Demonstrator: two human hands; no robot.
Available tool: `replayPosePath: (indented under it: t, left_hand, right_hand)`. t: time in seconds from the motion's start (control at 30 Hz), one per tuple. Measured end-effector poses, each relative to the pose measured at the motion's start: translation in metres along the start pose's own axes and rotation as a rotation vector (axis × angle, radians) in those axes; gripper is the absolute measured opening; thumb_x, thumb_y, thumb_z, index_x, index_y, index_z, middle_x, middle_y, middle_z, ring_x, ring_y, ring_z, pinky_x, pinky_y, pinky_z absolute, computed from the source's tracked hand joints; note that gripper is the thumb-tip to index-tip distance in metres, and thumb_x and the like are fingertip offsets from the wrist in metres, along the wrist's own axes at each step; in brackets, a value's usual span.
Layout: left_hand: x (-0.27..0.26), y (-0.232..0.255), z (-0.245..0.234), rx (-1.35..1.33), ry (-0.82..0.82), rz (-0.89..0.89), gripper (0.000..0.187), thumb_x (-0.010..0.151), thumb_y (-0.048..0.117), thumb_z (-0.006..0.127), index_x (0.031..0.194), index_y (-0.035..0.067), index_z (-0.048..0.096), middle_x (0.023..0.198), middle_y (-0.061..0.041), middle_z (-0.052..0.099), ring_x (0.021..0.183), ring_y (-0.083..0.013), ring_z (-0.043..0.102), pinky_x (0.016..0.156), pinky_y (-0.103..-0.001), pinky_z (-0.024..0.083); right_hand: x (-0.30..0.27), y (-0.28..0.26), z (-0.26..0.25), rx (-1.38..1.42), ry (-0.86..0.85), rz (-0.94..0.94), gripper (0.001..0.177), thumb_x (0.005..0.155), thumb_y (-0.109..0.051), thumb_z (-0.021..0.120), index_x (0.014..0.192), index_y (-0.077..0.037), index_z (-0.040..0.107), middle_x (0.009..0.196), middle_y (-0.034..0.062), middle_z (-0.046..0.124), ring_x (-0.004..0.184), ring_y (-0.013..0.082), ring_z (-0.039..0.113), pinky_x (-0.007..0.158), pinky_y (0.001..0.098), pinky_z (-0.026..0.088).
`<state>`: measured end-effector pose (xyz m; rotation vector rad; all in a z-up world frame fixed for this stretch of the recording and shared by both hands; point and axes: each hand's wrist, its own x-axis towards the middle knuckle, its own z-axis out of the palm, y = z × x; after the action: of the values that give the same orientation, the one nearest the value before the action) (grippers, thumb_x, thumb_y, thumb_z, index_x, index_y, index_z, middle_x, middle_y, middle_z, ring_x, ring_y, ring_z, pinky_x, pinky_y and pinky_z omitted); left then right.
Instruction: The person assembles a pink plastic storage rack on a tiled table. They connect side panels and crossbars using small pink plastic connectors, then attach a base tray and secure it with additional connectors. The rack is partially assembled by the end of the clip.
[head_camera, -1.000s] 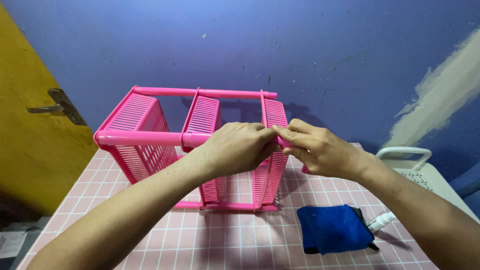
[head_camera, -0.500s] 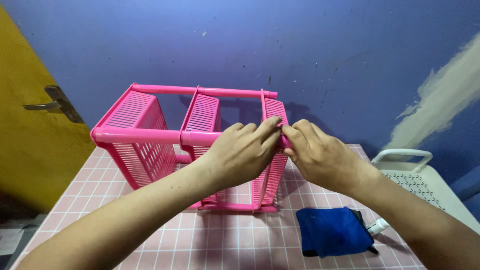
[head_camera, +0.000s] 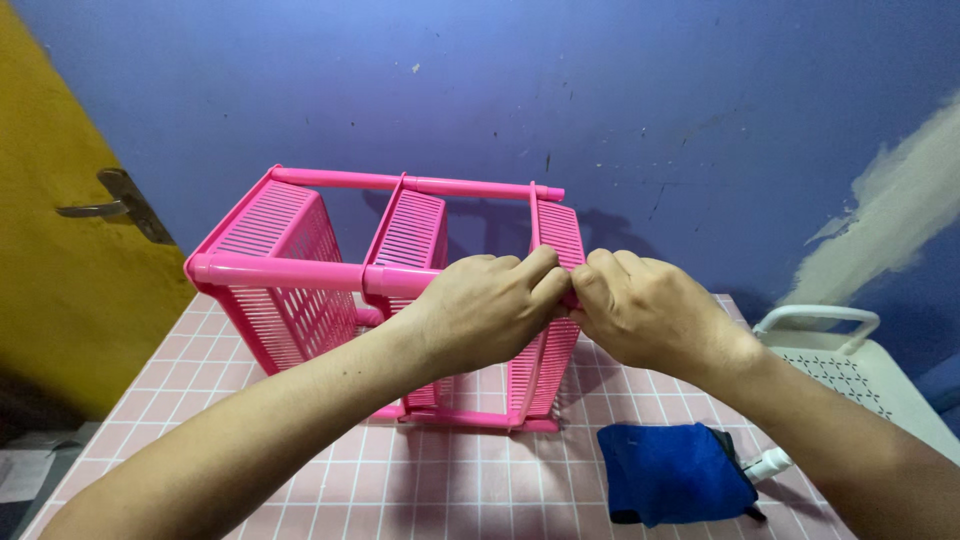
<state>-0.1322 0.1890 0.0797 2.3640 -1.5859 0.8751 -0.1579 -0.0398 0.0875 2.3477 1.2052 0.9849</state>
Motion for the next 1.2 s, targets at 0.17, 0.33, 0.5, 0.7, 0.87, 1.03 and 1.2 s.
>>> replayPosePath:
  t: [0.17,0.33,0.5,0.7,0.87,1.03,1.2]
  left_hand:
    - [0.0,0.002,-0.002,-0.009,-0.047,-0.02,0.026,0.097,0.024,0.062,0.11,0.003,0.055,0.096,-0.011,0.061,0.069,-0.0241,0.069,0.057,-0.038,0.054]
    - [0.002,0.003,-0.005,-0.051,-0.066,-0.048,0.028,0.099,0.026,0.061,0.111,0.002,0.055,0.1,-0.012,0.063,0.07,-0.0259,0.071,0.056,-0.04,0.055]
    - [0.003,0.002,-0.005,-0.101,-0.052,-0.023,0.027,0.097,0.022,0.061,0.113,0.001,0.055,0.104,-0.013,0.064,0.074,-0.0284,0.072,0.059,-0.041,0.056]
    - [0.002,-0.003,-0.002,-0.039,-0.065,0.018,0.03,0.092,0.017,0.06,0.115,-0.002,0.055,0.104,-0.017,0.063,0.076,-0.0294,0.072,0.06,-0.04,0.058]
    - [0.003,-0.007,-0.002,-0.088,-0.026,0.01,0.023,0.097,0.018,0.06,0.112,0.0,0.055,0.099,-0.014,0.064,0.076,-0.0289,0.071,0.062,-0.042,0.056]
    - [0.005,0.007,-0.007,0.05,-0.08,-0.07,0.037,0.096,0.026,0.062,0.126,0.005,0.054,0.111,-0.014,0.064,0.082,-0.0294,0.068,0.072,-0.045,0.054]
    - [0.002,0.028,0.001,0.535,0.35,-0.035,0.065,0.079,0.048,0.061,0.136,0.021,0.049,0.133,-0.015,0.063,0.122,-0.0375,0.064,0.099,-0.063,0.045]
  right_hand:
    - [0.004,0.001,-0.003,-0.009,-0.027,-0.057,0.033,0.084,-0.029,0.071,0.088,0.0,0.055,0.083,0.01,0.055,0.076,0.0231,0.061,0.067,0.0332,0.056]
    - [0.01,0.007,-0.003,0.235,-0.012,-0.014,0.033,0.083,-0.022,0.076,0.092,0.006,0.06,0.095,0.0168,0.06,0.083,0.0267,0.068,0.073,0.0331,0.059]
    - [0.008,0.009,-0.004,0.341,-0.007,0.012,0.033,0.08,-0.017,0.078,0.093,0.008,0.061,0.103,0.0207,0.065,0.09,0.0307,0.072,0.079,0.0343,0.06]
    - [0.003,0.014,-0.002,0.353,0.082,-0.075,0.029,0.082,-0.015,0.075,0.096,0.006,0.061,0.112,0.0198,0.065,0.1,0.0323,0.073,0.087,0.0353,0.061]
    - [-0.018,0.009,-0.002,0.449,-0.16,0.143,0.03,0.087,-0.024,0.074,0.094,0.002,0.06,0.142,0.0279,0.056,0.088,0.0308,0.074,0.071,0.0369,0.061]
    - [-0.039,0.008,0.008,0.488,-0.081,0.23,0.035,0.094,-0.029,0.066,0.111,0.0,0.058,0.124,0.0218,0.061,0.086,0.0268,0.074,0.073,0.0359,0.062]
    - [-0.065,0.018,0.025,0.704,-0.347,0.617,0.046,0.105,-0.029,0.058,0.137,-0.001,0.043,0.098,0.0075,0.074,0.091,0.0193,0.077,0.085,0.0365,0.058]
